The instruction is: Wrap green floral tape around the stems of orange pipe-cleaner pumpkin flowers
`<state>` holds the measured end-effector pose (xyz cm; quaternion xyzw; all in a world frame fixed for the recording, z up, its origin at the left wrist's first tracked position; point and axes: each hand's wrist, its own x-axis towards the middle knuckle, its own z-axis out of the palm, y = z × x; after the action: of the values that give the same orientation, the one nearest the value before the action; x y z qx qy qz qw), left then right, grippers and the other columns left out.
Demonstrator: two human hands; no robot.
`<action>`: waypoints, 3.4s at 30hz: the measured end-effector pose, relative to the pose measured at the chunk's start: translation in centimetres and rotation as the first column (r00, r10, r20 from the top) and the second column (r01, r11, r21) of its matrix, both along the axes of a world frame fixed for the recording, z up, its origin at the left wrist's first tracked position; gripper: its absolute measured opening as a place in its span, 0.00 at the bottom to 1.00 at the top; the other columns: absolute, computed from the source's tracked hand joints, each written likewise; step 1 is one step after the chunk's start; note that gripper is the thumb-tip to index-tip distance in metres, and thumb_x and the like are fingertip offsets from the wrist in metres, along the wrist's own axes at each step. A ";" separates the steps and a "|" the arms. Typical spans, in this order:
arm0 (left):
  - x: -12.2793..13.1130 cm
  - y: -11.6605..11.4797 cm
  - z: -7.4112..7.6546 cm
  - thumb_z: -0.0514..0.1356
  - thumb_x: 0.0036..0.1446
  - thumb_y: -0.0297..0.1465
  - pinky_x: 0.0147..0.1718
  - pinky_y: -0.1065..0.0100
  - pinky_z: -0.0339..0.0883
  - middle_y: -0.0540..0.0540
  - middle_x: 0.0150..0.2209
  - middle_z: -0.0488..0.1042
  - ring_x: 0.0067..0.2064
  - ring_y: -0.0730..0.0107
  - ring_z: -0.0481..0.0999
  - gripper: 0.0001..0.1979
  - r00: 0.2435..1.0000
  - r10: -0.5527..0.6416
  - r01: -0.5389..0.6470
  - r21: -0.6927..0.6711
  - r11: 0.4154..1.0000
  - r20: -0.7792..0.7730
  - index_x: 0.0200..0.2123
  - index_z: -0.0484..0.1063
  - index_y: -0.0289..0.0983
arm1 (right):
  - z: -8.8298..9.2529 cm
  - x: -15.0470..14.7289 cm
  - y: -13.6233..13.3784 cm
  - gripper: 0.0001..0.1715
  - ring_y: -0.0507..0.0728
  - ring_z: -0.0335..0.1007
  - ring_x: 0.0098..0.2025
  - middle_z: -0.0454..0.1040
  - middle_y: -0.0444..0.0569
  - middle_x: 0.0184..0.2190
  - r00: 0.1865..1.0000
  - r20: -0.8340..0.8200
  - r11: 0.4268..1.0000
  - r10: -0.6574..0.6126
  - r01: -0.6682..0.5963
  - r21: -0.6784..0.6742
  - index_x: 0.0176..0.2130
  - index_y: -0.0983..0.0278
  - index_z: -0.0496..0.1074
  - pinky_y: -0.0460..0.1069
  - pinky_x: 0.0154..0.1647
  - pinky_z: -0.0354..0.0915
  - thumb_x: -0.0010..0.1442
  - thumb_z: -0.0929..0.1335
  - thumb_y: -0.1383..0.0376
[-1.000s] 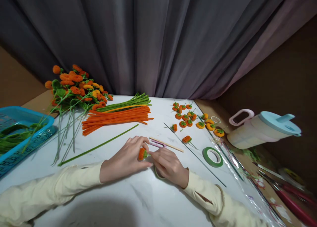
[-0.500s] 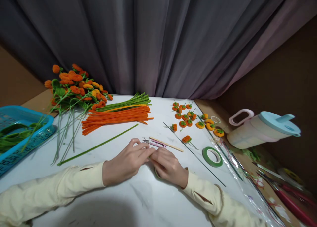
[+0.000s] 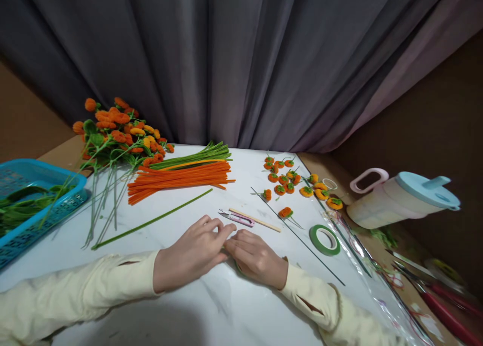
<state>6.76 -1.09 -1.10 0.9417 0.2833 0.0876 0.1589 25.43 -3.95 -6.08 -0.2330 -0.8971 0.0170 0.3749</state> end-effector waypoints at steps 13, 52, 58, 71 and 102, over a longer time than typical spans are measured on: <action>-0.4 0.7 0.6 0.49 0.49 0.14 0.44 0.62 0.55 0.37 0.48 0.72 0.50 0.59 0.69 0.45 0.955 -0.285 0.293 0.111 0.950 -0.086 0.66 0.28 0.33 | -0.3 0.0 0.2 0.10 0.57 0.70 0.34 0.74 0.52 0.27 0.999 -0.041 0.999 -0.013 0.015 0.050 0.39 0.68 0.69 0.51 0.33 0.67 0.63 0.60 0.76; -0.5 1.2 1.0 0.49 0.56 0.17 0.42 0.60 0.53 0.35 0.47 0.70 0.45 0.57 0.68 0.25 0.939 -0.315 0.339 0.226 0.913 -0.139 0.57 0.54 0.31 | -0.5 0.0 -0.1 0.12 0.56 0.63 0.27 0.70 0.49 0.21 0.992 0.044 0.986 -0.119 0.113 0.119 0.41 0.71 0.69 0.51 0.29 0.62 0.62 0.59 0.77; -0.6 1.2 0.6 0.48 0.53 0.14 0.43 0.60 0.52 0.37 0.41 0.73 0.44 0.58 0.70 0.32 0.943 -0.308 0.332 0.265 0.905 -0.126 0.62 0.45 0.28 | -0.3 -0.1 -0.2 0.11 0.55 0.63 0.28 0.70 0.48 0.22 0.988 0.009 0.982 -0.156 0.154 0.110 0.38 0.69 0.68 0.50 0.28 0.57 0.61 0.59 0.77; -0.7 1.2 0.6 0.50 0.62 0.20 0.44 0.60 0.51 0.34 0.51 0.70 0.53 0.55 0.66 0.19 0.971 -0.227 0.240 0.330 0.913 -0.078 0.56 0.55 0.31 | 0.0 0.0 0.0 0.11 0.54 0.63 0.27 0.72 0.49 0.23 0.987 0.032 0.972 -0.160 0.152 0.180 0.42 0.72 0.67 0.51 0.28 0.58 0.59 0.61 0.78; -0.4 -1.0 2.5 0.56 0.61 0.27 0.40 0.61 0.53 0.41 0.44 0.72 0.42 0.58 0.69 0.04 0.990 -0.090 0.107 0.157 0.982 -0.107 0.40 0.66 0.33 | 0.5 -0.2 -0.3 0.14 0.56 0.61 0.25 0.69 0.51 0.21 0.963 0.218 0.914 -0.161 0.061 0.402 0.39 0.80 0.71 0.52 0.28 0.59 0.61 0.58 0.77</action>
<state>6.37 -2.06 1.41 0.9676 0.2359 0.0553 0.0714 25.24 -4.30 -5.56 -0.2047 -0.9071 -0.2131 0.2997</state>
